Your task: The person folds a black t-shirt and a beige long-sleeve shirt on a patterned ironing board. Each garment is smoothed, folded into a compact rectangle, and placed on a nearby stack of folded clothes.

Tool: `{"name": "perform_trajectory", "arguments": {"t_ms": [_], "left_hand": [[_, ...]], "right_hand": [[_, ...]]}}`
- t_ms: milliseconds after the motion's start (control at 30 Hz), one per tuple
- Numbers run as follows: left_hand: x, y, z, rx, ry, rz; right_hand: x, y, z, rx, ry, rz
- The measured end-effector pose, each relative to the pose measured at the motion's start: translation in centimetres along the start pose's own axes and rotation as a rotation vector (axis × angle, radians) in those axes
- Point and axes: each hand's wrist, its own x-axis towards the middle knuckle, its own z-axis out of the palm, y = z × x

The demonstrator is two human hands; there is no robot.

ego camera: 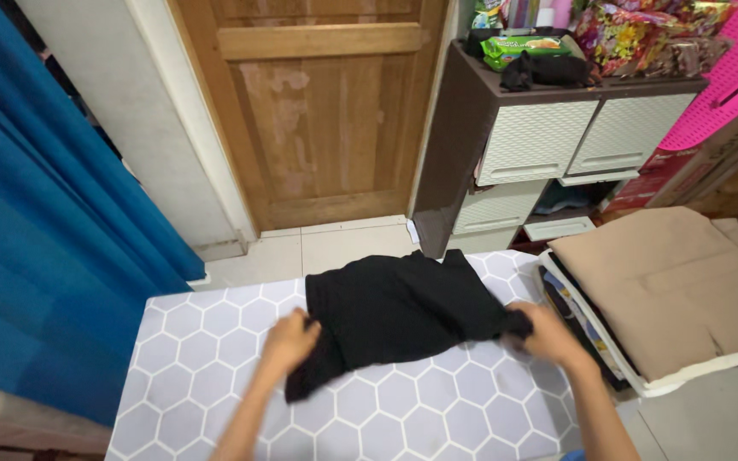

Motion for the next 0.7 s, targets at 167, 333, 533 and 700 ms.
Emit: {"name": "perform_trajectory", "arguments": {"t_ms": [167, 333, 533, 700], "left_hand": [[11.2, -8.3, -7.6, -1.157, 0.044, -0.035], [11.6, -17.8, -18.1, -2.455, 0.152, 0.364], [-0.5, -22.2, -15.1, -1.804, 0.494, 0.011], [-5.4, -21.1, -7.9, -1.027, 0.492, -0.099]], "right_hand": [[3.4, -3.4, -5.0, -0.095, 0.522, -0.233], [3.1, -11.1, -5.2, 0.501, 0.349, -0.126], [-1.0, -22.0, 6.9, 0.135, -0.394, -0.286], [-1.7, -26.1, 14.9, 0.169, -0.828, -0.567]]}}
